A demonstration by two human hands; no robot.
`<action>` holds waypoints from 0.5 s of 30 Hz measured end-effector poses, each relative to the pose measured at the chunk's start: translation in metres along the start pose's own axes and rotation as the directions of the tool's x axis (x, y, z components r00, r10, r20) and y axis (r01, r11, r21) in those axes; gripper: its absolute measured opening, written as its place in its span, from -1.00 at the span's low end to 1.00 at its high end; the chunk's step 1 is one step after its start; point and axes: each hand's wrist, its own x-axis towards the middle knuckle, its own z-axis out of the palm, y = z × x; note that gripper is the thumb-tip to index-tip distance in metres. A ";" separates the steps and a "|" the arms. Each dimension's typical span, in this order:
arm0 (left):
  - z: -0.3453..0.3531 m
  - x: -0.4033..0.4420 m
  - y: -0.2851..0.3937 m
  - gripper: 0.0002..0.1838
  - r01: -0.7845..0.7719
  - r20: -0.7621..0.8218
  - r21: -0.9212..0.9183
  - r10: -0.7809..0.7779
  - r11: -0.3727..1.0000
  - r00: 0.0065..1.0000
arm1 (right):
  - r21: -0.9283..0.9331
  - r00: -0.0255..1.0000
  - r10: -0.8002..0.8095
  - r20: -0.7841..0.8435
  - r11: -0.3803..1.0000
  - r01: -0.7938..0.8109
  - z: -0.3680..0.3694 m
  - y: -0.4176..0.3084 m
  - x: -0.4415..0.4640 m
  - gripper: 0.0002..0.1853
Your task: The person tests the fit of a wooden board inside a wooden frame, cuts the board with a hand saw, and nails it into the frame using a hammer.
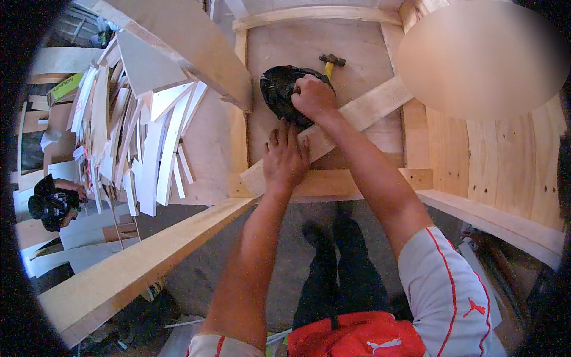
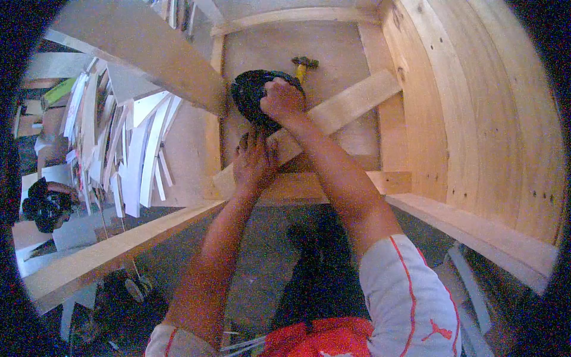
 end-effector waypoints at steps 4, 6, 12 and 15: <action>0.004 -0.001 -0.001 -0.37 0.013 0.023 0.003 -0.013 1.000 1.000 | 0.050 0.997 0.003 -0.078 0.999 0.001 0.001 -0.008 0.009 -0.71; 0.001 0.001 0.000 -0.35 0.024 0.044 -0.016 -0.024 1.000 0.999 | 0.070 0.988 0.065 -0.138 0.996 -0.056 -0.003 -0.010 0.018 -0.75; -0.003 0.001 -0.003 -0.32 0.007 0.104 -0.049 -0.002 0.999 0.995 | -0.039 0.998 0.048 -0.033 0.998 -0.049 0.003 0.004 0.039 -0.72; 0.002 -0.001 -0.003 -0.33 0.016 0.054 -0.058 -0.013 0.998 0.998 | -0.041 0.969 -0.231 0.087 0.971 0.235 0.009 -0.010 0.036 -0.70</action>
